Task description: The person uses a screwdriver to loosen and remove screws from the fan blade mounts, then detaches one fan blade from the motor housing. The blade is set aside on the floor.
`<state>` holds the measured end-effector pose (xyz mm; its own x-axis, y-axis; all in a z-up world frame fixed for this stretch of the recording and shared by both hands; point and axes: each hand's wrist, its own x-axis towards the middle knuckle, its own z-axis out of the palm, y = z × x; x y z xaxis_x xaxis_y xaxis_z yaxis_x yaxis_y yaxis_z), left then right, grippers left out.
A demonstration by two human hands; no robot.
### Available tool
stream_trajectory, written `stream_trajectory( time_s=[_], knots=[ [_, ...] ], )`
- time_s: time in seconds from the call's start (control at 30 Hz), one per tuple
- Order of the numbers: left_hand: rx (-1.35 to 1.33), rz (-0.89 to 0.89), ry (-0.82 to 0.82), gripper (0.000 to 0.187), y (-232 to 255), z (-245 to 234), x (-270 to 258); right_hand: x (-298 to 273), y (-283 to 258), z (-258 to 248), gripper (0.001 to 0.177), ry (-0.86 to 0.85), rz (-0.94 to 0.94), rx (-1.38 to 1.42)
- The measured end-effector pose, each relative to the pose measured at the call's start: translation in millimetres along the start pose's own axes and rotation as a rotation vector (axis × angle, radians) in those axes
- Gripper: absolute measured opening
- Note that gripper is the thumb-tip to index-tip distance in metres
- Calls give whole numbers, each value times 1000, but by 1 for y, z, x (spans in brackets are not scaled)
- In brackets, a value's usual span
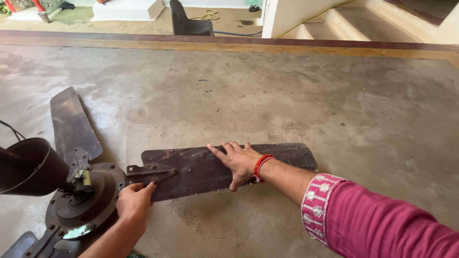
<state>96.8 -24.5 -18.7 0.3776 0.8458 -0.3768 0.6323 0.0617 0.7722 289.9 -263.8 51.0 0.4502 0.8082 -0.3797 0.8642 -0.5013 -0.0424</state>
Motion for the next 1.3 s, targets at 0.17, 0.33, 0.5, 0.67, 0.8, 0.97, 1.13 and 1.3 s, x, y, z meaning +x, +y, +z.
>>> stream_trajectory(
  time_s=[0.17, 0.33, 0.5, 0.67, 0.8, 0.97, 1.13, 1.3],
  knots=[
    [-69, 1, -52, 51, 26, 18, -20, -31, 21, -11, 153, 40, 43, 13],
    [-154, 45, -253, 72, 38, 52, -24, -53, 53, -11, 154, 54, 101, 24],
    [-184, 12, -311, 87, 41, 101, -31, -71, 87, -2, 153, 33, 147, 54],
    [-217, 23, -288, 70, 46, 135, -33, -75, 114, 15, 155, -26, 230, 56],
    [-136, -6, -320, 59, 52, 156, -42, -76, 137, 29, 155, -45, 238, 73],
    [-92, 7, -273, 58, 56, 163, -48, -70, 150, 47, 157, -36, 241, 111],
    [71, -20, -214, 58, 54, 166, -47, -62, 150, 54, 155, -44, 232, 143],
    [196, 93, -84, 54, 39, 167, -28, -49, 140, 54, 155, -12, 183, 174]
  ],
)
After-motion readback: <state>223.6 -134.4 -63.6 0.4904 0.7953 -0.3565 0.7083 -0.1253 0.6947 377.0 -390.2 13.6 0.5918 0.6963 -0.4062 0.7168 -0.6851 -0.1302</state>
